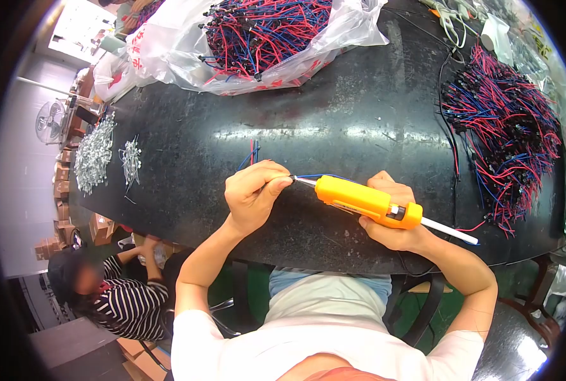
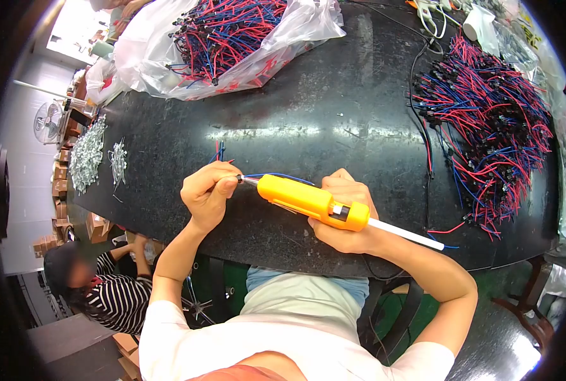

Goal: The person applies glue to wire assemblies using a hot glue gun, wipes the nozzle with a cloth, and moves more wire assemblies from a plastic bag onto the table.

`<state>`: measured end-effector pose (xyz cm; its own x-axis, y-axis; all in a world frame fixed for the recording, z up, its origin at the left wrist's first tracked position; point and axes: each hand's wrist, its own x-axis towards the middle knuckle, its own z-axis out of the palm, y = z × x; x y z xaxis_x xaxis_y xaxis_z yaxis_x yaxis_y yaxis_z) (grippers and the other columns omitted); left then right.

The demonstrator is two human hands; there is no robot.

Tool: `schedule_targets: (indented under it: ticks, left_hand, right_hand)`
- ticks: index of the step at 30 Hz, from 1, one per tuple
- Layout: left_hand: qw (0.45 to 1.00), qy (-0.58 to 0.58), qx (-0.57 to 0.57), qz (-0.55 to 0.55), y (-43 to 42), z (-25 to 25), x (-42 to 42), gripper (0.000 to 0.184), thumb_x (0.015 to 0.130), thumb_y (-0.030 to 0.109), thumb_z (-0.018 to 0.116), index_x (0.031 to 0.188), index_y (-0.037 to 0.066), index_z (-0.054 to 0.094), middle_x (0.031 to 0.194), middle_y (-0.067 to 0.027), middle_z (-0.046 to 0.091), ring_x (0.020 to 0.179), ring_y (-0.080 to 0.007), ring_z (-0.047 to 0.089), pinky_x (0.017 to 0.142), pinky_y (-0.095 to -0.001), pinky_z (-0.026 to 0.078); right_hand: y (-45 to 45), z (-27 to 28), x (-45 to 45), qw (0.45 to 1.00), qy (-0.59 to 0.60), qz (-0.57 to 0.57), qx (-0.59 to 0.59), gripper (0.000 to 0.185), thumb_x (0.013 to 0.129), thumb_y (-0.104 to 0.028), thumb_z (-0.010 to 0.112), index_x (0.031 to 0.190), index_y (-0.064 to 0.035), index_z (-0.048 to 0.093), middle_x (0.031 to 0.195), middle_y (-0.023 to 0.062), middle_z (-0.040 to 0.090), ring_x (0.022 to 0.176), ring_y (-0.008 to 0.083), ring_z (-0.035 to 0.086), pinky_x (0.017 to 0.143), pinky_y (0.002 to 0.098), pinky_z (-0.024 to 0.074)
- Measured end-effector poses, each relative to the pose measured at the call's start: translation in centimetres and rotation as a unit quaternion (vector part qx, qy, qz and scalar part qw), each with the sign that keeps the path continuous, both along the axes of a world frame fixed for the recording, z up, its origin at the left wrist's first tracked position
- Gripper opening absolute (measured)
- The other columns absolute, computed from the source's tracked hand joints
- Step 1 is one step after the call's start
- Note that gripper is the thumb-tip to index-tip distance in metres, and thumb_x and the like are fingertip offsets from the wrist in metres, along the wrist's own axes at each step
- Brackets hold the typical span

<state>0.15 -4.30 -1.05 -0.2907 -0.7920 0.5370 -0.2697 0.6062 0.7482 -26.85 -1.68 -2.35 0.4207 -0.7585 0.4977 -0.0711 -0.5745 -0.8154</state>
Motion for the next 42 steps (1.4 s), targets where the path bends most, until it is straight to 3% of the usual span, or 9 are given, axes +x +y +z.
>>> schedule_targets:
  ticks: [5,8,14,17,26,33,35,41,42]
  left_hand:
    - [1.000,0.001,0.004,0.002,0.0,-0.1,0.0,0.024,0.093,0.013,0.067,0.079,-0.006,0.067,0.078,-0.0121,0.068,0.054,-0.0085,0.051,0.054,-0.0233,0.044]
    - [1.000,-0.001,0.020,0.014,0.2,0.2,0.0,0.013,0.085,0.004,0.073,0.078,-0.005,0.066,0.075,-0.0129,0.068,0.063,-0.0185,0.063,0.057,-0.0270,0.048]
    - [1.000,0.001,0.007,0.020,0.1,0.4,0.0,0.012,0.085,0.003,0.072,0.079,-0.005,0.066,0.076,-0.0127,0.068,0.063,-0.0187,0.063,0.057,-0.0268,0.048]
    - [1.000,-0.003,-0.005,0.028,0.1,0.3,0.0,0.022,0.092,0.011,0.068,0.078,-0.005,0.065,0.080,-0.0126,0.068,0.059,-0.0117,0.055,0.056,-0.0248,0.045]
    - [0.990,-0.083,-0.067,0.097,-0.3,0.7,0.0,0.013,0.087,0.005,0.070,0.080,-0.005,0.066,0.081,-0.0139,0.068,0.070,-0.0179,0.064,0.061,-0.0263,0.049]
    - [0.902,-0.101,-0.313,0.278,-6.6,9.2,3.3,0.006,0.082,-0.004,0.072,0.087,-0.002,0.072,0.087,-0.0129,0.072,0.081,-0.0228,0.070,0.072,-0.0325,0.054]
    - [0.873,-0.106,-0.417,0.232,-11.8,11.7,4.3,0.010,0.084,0.001,0.072,0.094,-0.002,0.072,0.087,-0.0126,0.072,0.078,-0.0210,0.069,0.073,-0.0321,0.054]
    - [0.908,-0.265,-0.071,0.317,-9.2,9.8,6.2,0.023,0.085,0.008,0.072,0.107,0.001,0.071,0.094,-0.0107,0.072,0.082,-0.0161,0.066,0.068,-0.0277,0.052]
    - [0.923,-0.297,-0.066,0.238,-7.5,8.3,7.5,0.023,0.083,0.008,0.073,0.105,0.000,0.070,0.093,-0.0112,0.071,0.080,-0.0175,0.067,0.068,-0.0289,0.052]
  right_hand:
    - [0.0,-0.1,0.1,1.000,-0.007,0.000,0.002,0.018,0.062,0.001,0.069,0.068,-0.0053,0.052,0.061,0.0044,0.049,0.056,0.0238,0.049,0.063,0.0370,0.0375]
    - [0.1,-0.1,0.1,1.000,-0.007,-0.001,0.005,0.018,0.062,0.000,0.068,0.068,-0.0053,0.052,0.061,0.0043,0.049,0.057,0.0238,0.049,0.063,0.0368,0.0374]
    - [0.1,-0.7,-0.1,1.000,0.018,0.008,0.003,0.018,0.062,0.000,0.068,0.068,-0.0057,0.053,0.062,0.0044,0.049,0.057,0.0239,0.050,0.064,0.0367,0.0371]
    - [0.1,-0.7,0.0,1.000,0.026,-0.004,0.010,0.015,0.062,0.000,0.068,0.071,-0.0058,0.056,0.064,0.0047,0.054,0.060,0.0237,0.053,0.065,0.0365,0.0378]
    - [0.1,-0.2,0.3,0.996,-0.045,0.036,0.062,0.015,0.066,0.001,0.066,0.079,-0.0050,0.066,0.074,0.0050,0.067,0.069,0.0212,0.062,0.070,0.0352,0.0438]
    - [1.2,0.5,-0.4,0.911,-0.164,0.048,0.376,0.016,0.080,0.003,0.061,0.095,0.0015,0.066,0.093,0.0119,0.068,0.094,0.0252,0.065,0.090,0.0405,0.0514]
    - [1.2,0.1,-0.5,0.918,-0.152,0.052,0.362,0.019,0.080,0.003,0.061,0.099,0.0012,0.065,0.093,0.0116,0.068,0.095,0.0250,0.065,0.089,0.0397,0.0518]
    - [1.2,-0.4,-0.5,0.927,-0.130,0.047,0.347,0.025,0.080,0.006,0.061,0.105,0.0032,0.066,0.094,0.0091,0.070,0.087,0.0148,0.066,0.080,0.0282,0.0531]
    - [1.2,-0.4,-0.5,0.928,-0.127,0.045,0.348,0.026,0.080,0.006,0.061,0.105,0.0032,0.066,0.094,0.0091,0.070,0.087,0.0145,0.066,0.080,0.0280,0.0530]
